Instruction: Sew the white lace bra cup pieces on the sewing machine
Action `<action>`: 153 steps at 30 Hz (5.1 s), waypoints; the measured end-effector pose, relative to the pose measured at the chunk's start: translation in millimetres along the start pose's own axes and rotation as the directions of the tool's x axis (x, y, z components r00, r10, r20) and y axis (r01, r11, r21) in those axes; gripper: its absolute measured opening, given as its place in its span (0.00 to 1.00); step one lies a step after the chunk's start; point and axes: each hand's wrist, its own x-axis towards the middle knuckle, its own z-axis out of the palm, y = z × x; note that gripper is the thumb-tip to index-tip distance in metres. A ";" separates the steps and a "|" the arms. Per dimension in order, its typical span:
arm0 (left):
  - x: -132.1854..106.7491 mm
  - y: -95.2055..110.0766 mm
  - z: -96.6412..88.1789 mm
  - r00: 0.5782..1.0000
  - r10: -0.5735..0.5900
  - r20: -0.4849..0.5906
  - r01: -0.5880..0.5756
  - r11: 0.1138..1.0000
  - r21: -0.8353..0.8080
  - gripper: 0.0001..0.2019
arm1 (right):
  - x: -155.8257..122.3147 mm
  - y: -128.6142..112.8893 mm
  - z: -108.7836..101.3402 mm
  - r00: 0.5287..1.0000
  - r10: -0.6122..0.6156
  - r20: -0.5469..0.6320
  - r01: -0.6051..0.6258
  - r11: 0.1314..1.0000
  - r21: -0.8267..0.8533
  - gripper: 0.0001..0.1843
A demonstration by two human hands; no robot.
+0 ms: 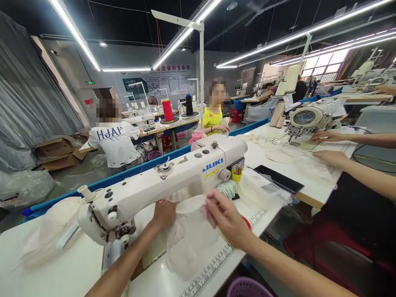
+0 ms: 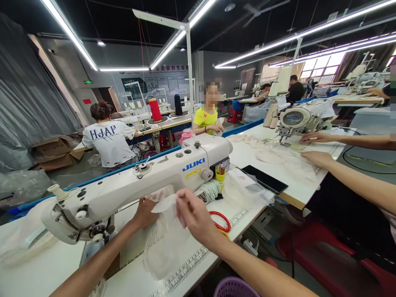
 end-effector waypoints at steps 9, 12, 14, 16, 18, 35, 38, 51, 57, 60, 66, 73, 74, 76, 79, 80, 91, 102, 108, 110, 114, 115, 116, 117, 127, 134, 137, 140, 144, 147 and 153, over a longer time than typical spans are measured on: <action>-24.2 22.5 -26.8 0.998 -0.015 0.065 0.037 0.938 -0.345 0.23 | -34.8 -52.4 -30.7 0.989 0.135 -0.059 -0.057 0.721 0.691 0.11; -51.0 45.9 -38.6 0.996 0.000 0.091 0.047 0.856 -0.515 0.22 | -47.9 -46.7 -28.3 0.992 0.129 -0.011 -0.083 0.699 0.711 0.09; -77.2 68.8 -46.0 0.981 0.047 0.189 0.126 0.584 -0.802 0.26 | -58.4 -41.1 -24.1 0.990 0.137 0.012 -0.104 0.686 0.721 0.10; -105.0 91.9 -51.3 0.943 0.144 0.300 0.293 0.074 -0.953 0.33 | -71.8 -35.0 -17.7 0.987 0.160 0.026 -0.128 0.672 0.730 0.10; -129.1 109.1 -53.0 0.941 0.140 0.308 0.335 -0.256 -0.907 0.35 | -89.1 -27.9 -10.4 0.979 0.203 0.034 -0.164 0.667 0.726 0.11; -240.8 101.1 -32.8 0.969 -0.188 0.161 0.243 0.601 -0.762 0.12 | -143.8 -14.5 71.0 0.925 0.172 0.339 -0.239 0.957 0.167 0.18; -258.3 85.4 -28.8 0.936 -0.256 0.240 0.346 0.555 -0.756 0.13 | -147.2 -15.7 78.6 0.904 0.145 0.403 -0.228 0.960 0.166 0.16; -272.9 72.7 -21.1 0.933 -0.128 0.337 0.361 0.329 -0.873 0.13 | -151.3 -25.0 93.4 0.923 0.080 0.377 -0.025 0.989 -0.148 0.15; -284.7 62.1 -23.3 0.921 -0.142 0.363 0.390 0.306 -0.869 0.11 | -151.7 -17.9 96.9 0.854 0.117 0.506 -0.068 0.991 -0.115 0.15; -300.4 54.2 -28.5 0.910 -0.171 0.377 0.412 0.281 -0.867 0.11 | -152.9 -19.1 100.6 0.710 0.126 0.692 -0.119 0.991 -0.059 0.16; -309.6 12.6 -83.2 0.893 -0.257 0.370 0.448 0.417 -0.791 0.13 | -122.5 -53.0 121.9 0.487 0.183 0.854 -0.386 0.922 0.022 0.20; -230.9 -83.9 -111.4 0.910 -0.371 0.184 0.412 0.767 -0.491 0.09 | -29.8 -40.5 190.4 0.775 0.143 0.616 -0.085 0.989 -0.123 0.11; -222.9 -92.0 -104.3 0.901 -0.393 0.186 0.433 0.782 -0.447 0.07 | -23.2 -31.8 197.7 0.805 0.128 0.579 -0.013 0.980 -0.199 0.08; -213.9 -100.4 -87.5 0.883 -0.435 0.176 0.468 0.792 -0.391 0.05 | -17.8 -15.8 206.7 0.836 0.121 0.536 0.091 0.932 -0.352 0.04; -212.0 -97.8 -67.7 0.874 -0.467 0.133 0.483 0.809 -0.335 0.05 | -20.2 -0.3 208.0 0.832 0.149 0.535 0.199 0.820 -0.537 0.08; -211.9 -94.8 -63.8 0.876 -0.466 0.123 0.479 0.815 -0.325 0.05 | -21.0 2.8 206.1 0.826 0.150 0.543 0.233 0.787 -0.572 0.10; -181.4 -71.5 -46.0 0.916 -0.379 0.131 0.400 0.843 -0.359 0.08 | 3.2 22.0 151.7 0.798 0.271 0.538 0.247 0.667 -0.703 0.09; -178.3 -79.0 -45.2 0.909 -0.398 0.121 0.416 0.856 -0.308 0.10 | 5.6 9.9 180.3 0.742 -0.314 0.592 0.643 0.581 -0.499 0.11; -173.2 -82.8 -38.7 0.891 -0.444 0.095 0.453 0.860 -0.233 0.10 | 2.5 29.1 191.2 0.652 -0.391 0.650 0.730 0.555 -0.398 0.11; -172.5 -83.4 -36.9 0.890 -0.449 0.081 0.455 0.863 -0.217 0.09 | 2.1 33.9 190.5 0.659 -0.421 0.623 0.731 0.552 -0.400 0.12; -172.9 -82.9 -34.9 0.884 -0.464 0.052 0.464 0.861 -0.206 0.07 | 2.9 37.3 188.1 0.661 -0.451 0.600 0.731 0.569 -0.377 0.12; -173.3 -82.8 -34.6 0.886 -0.462 0.043 0.461 0.864 -0.201 0.07 | 3.3 37.5 187.6 0.660 -0.446 0.605 0.729 0.576 -0.370 0.12; -173.7 -82.8 -34.3 0.889 -0.457 0.034 0.454 0.869 -0.197 0.07 | 3.7 37.6 187.0 0.661 -0.441 0.607 0.725 0.582 -0.368 0.11; -174.1 -82.9 -34.0 0.892 -0.451 0.026 0.447 0.873 -0.193 0.07 | 4.1 37.7 186.5 0.664 -0.435 0.609 0.722 0.586 -0.368 0.11; -175.5 -77.8 -34.0 0.892 -0.451 0.003 0.451 0.892 -0.029 0.10 | 6.9 42.7 186.1 0.671 -0.435 0.600 0.710 0.611 -0.351 0.12; -182.0 -80.8 -40.7 0.882 -0.402 -0.247 0.470 0.796 0.380 0.17 | 8.0 43.3 184.5 0.680 -0.398 0.616 0.688 0.637 -0.349 0.11; -187.0 -75.3 -36.7 0.915 -0.092 -0.392 0.240 0.906 0.348 0.15 | 7.1 43.5 185.0 0.687 -0.389 0.614 0.678 0.647 -0.348 0.12; -189.7 -69.0 -27.3 0.930 0.051 -0.364 0.047 0.966 0.255 0.09 | 7.4 44.3 186.4 0.688 -0.387 0.614 0.675 0.652 -0.345 0.12; -189.4 -71.4 -19.2 0.950 0.007 -0.311 0.067 0.972 0.225 0.06 | 9.6 48.2 187.3 0.687 -0.386 0.615 0.681 0.636 -0.362 0.13; -186.7 -78.6 -18.9 0.951 -0.032 -0.307 0.104 0.970 0.220 0.08 | 11.6 51.9 187.7 0.694 -0.392 0.603 0.686 0.613 -0.391 0.14; -176.9 -91.8 -21.4 0.950 -0.077 -0.304 0.138 0.973 0.187 0.13 | 17.4 51.7 190.8 0.720 -0.378 0.581 0.677 0.564 -0.473 0.16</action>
